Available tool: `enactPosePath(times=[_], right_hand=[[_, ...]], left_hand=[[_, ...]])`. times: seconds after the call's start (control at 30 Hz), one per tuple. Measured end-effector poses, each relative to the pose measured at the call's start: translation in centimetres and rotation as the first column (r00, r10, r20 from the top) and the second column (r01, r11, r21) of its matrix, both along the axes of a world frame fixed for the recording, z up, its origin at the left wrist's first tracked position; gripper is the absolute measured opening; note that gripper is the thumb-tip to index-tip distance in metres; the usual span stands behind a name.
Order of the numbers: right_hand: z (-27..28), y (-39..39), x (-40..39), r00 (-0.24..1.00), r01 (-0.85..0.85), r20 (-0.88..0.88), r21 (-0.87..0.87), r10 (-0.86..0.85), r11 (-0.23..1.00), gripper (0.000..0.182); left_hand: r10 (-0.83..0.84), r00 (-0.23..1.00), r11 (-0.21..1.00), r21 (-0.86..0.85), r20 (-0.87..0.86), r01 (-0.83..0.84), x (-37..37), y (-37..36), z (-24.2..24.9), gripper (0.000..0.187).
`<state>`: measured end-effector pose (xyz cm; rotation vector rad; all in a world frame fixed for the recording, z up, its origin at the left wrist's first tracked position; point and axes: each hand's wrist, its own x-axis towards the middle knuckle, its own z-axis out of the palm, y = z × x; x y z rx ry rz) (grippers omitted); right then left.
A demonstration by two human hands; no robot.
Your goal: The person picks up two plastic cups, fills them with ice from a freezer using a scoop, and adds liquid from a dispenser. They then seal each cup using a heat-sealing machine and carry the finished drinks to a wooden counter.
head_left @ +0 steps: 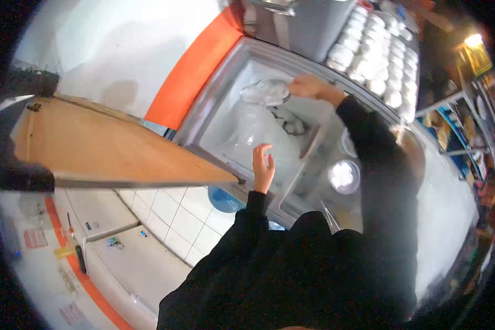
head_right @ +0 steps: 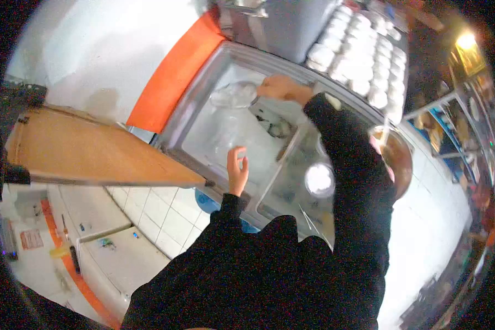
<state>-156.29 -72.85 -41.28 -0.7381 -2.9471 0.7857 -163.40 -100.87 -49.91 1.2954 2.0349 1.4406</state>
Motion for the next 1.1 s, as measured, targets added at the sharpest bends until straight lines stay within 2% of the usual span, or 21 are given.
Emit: enactPosePath(times=[0.03,0.1,0.17,0.2,0.23,0.27,0.3,0.33,0.37,0.4,0.47,0.57,0.6,0.67,0.73,0.8,0.87,0.93,1.0,1.07,1.1], right_hand=[[3.3,0.1,3.5,0.991,0.103,0.094,-0.104,-0.093,0.989,0.040],[8.4,-0.7,10.2,0.995,-0.029,0.093,0.049,0.025,0.998,0.028],[8.0,0.8,16.9,0.973,-0.190,0.187,0.328,0.133,0.925,0.018],[9.4,-0.5,18.5,0.943,-0.133,0.331,0.305,0.026,0.943,0.016],[10.9,-1.6,20.1,0.882,-0.067,0.464,0.300,-0.084,0.952,0.015],[10.4,-1.6,22.5,0.890,-0.159,0.456,0.347,-0.018,0.924,0.013],[9.5,-1.6,25.2,0.891,-0.243,0.451,0.393,0.045,0.887,0.012],[8.6,-1.6,27.2,0.913,-0.237,0.402,0.379,0.072,0.895,0.007],[7.4,-2.0,28.9,0.924,-0.310,0.350,0.446,0.155,0.840,0.007],[7.9,-2.5,29.5,0.915,-0.307,0.374,0.407,0.150,0.860,0.006],[8.3,-4.0,29.4,0.907,-0.299,0.397,0.365,0.142,0.882,0.006],[7.0,-4.7,28.8,0.919,-0.283,0.379,0.443,0.109,0.851,0.017],[6.7,-4.8,28.1,0.902,-0.204,0.432,0.430,-0.002,0.879,0.019],[7.9,-6.3,25.1,0.801,-0.089,0.565,0.442,-0.200,0.893,0.021],[7.7,-7.0,22.8,0.753,-0.117,0.622,0.447,-0.214,0.887,0.016],[7.3,-7.7,20.9,0.702,-0.151,0.676,0.449,-0.224,0.881,0.013],[6.8,-8.5,19.1,0.587,-0.152,0.743,0.492,-0.323,0.857,0.009],[8.1,-9.5,17.4,0.566,-0.164,0.742,0.529,-0.359,0.833,0.010],[9.9,-9.9,16.9,0.545,-0.175,0.739,0.563,-0.397,0.808,0.010],[12.1,-9.9,17.1,0.639,-0.121,0.675,0.561,-0.368,0.819,0.010],[13.9,-10.1,16.7,0.641,-0.128,0.677,0.558,-0.361,0.820,0.010]], left_hand=[[-0.062,0.991,0.997,0.048,0.120,0.057,0.9,1.1,1.3,0.033],[-0.235,0.949,0.971,0.019,0.211,0.236,2.1,3.0,3.4,0.044],[-0.420,0.849,0.899,0.017,0.319,0.438,3.5,5.3,5.1,0.067],[-0.418,0.845,0.899,0.017,0.333,0.438,4.2,6.2,5.0,0.067],[-0.511,0.803,0.851,0.048,0.307,0.523,5.0,7.6,5.0,0.079],[-0.599,0.749,0.792,0.074,0.282,0.606,6.2,8.5,5.0,0.090],[-0.610,0.737,0.783,0.079,0.291,0.617,7.1,9.1,5.0,0.090],[-0.656,0.692,0.739,0.068,0.300,0.670,8.0,9.7,5.1,0.097],[-0.698,0.648,0.692,0.056,0.306,0.719,8.7,10.3,5.2,0.104],[-0.709,0.627,0.677,0.060,0.322,0.734,9.1,10.9,4.5,0.108],[-0.758,0.604,0.634,0.062,0.245,0.771,9.8,11.7,3.3,0.106],[-0.794,0.599,0.605,0.051,0.101,0.794,10.5,12.8,2.4,0.099],[-0.786,0.617,0.618,0.045,0.034,0.785,10.7,13.0,2.3,0.095],[-0.788,0.609,0.613,0.017,0.087,0.790,11.3,12.8,2.9,0.090],[-0.784,0.605,0.610,-0.008,0.138,0.792,11.9,13.0,3.0,0.085],[-0.765,0.644,0.644,0.075,0.020,0.762,12.2,13.1,2.8,0.081],[-0.753,0.656,0.658,0.072,0.043,0.750,12.0,12.8,2.7,0.080],[-0.737,0.672,0.675,0.069,0.070,0.734,11.9,12.3,2.3,0.079],[-0.694,0.711,0.718,0.176,0.112,0.673,11.8,12.0,1.9,0.074],[-0.694,0.708,0.720,0.168,0.131,0.674,11.1,11.3,2.7,0.071],[-0.694,0.704,0.720,0.161,0.148,0.676,10.5,10.9,2.9,0.068]])
